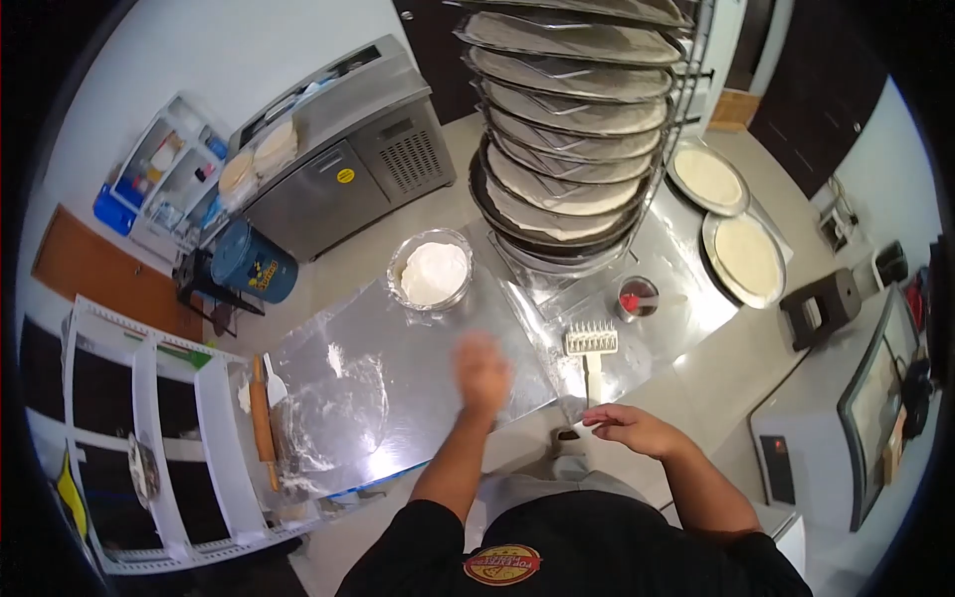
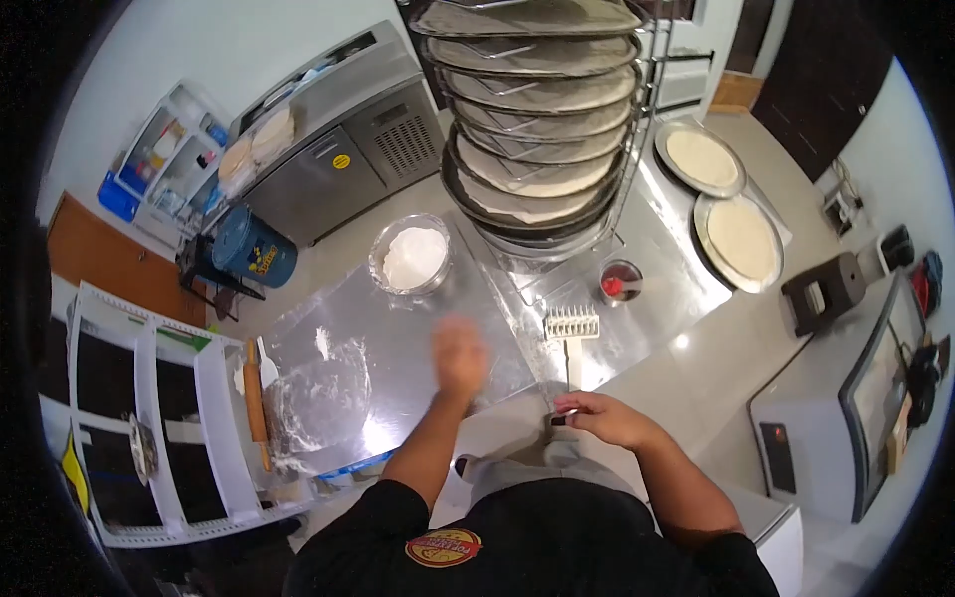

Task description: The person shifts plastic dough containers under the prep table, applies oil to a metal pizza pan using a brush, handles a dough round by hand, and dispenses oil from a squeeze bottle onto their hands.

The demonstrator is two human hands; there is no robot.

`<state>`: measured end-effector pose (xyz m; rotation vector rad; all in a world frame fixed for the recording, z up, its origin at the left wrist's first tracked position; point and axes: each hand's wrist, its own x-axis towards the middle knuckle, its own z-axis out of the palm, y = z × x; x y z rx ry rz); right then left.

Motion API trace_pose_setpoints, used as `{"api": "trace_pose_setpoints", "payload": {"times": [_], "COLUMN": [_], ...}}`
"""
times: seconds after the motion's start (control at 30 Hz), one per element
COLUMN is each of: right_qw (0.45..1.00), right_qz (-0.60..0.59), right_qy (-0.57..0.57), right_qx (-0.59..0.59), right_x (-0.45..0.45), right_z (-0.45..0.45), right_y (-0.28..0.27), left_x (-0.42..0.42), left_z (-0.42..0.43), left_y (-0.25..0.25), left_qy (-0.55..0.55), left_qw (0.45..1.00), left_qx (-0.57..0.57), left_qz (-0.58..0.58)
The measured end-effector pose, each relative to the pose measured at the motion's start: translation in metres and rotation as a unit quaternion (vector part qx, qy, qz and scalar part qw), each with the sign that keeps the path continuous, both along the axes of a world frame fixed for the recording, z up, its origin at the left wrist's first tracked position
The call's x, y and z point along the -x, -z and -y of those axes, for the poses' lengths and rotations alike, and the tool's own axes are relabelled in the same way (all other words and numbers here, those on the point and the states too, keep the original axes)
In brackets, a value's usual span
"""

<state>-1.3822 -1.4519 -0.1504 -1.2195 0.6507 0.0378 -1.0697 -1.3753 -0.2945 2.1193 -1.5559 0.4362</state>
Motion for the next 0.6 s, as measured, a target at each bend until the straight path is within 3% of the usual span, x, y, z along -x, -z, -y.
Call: {"api": "trace_pose_setpoints", "payload": {"times": [0.03,0.13,0.17,0.23,0.3,0.33,0.4,0.43,0.47,0.5,0.53,0.57,0.6], "right_qw": [1.000,0.998,0.997,0.994,0.995,0.995,0.992,0.995,0.996,0.996,0.995,0.955,0.862], "right_qz": [-0.012,-0.054,-0.049,-0.028,-0.008,0.009,0.016,-0.003,-0.017,-0.028,-0.024,-0.028,-0.028], "right_qy": [0.000,-0.038,-0.059,-0.090,-0.101,-0.092,-0.092,-0.088,-0.086,-0.081,-0.089,-0.119,-0.139], "right_qx": [-0.007,-0.017,0.007,0.046,0.004,-0.040,-0.086,-0.043,0.001,0.040,0.040,0.272,0.488], "right_x": [-0.001,-0.003,-0.010,-0.029,-0.051,-0.061,-0.072,-0.083,-0.099,-0.112,-0.125,-0.140,-0.154], "right_z": [0.006,0.016,0.017,0.016,0.025,0.026,0.021,0.025,0.030,0.029,0.026,0.023,0.020], "right_y": [-0.001,-0.005,-0.001,0.010,0.010,0.010,0.022,0.038,0.051,0.065,0.068,0.070,0.072], "left_x": [-0.001,0.021,0.022,0.003,-0.019,-0.022,-0.009,-0.001,0.004,0.025,0.048,0.042,0.032], "left_z": [-0.004,-0.033,-0.035,-0.051,-0.072,-0.081,-0.106,-0.113,-0.112,-0.117,-0.115,-0.122,-0.134], "left_y": [0.026,0.088,0.083,0.043,-0.003,-0.010,0.021,0.042,0.024,0.006,-0.048,-0.057,-0.065], "left_qy": [-0.013,0.002,-0.024,0.004,0.048,0.075,0.068,0.068,0.063,0.182,0.299,0.290,0.274], "left_qw": [1.000,0.988,0.990,0.986,0.963,0.944,0.947,0.949,0.950,0.915,0.859,0.863,0.878], "left_qx": [0.007,-0.131,-0.125,-0.156,-0.182,-0.194,-0.149,-0.098,-0.045,-0.124,-0.203,-0.203,-0.154], "left_qz": [-0.003,0.075,0.066,-0.066,-0.192,-0.254,-0.277,-0.293,-0.304,-0.337,-0.362,-0.362,-0.361]}}
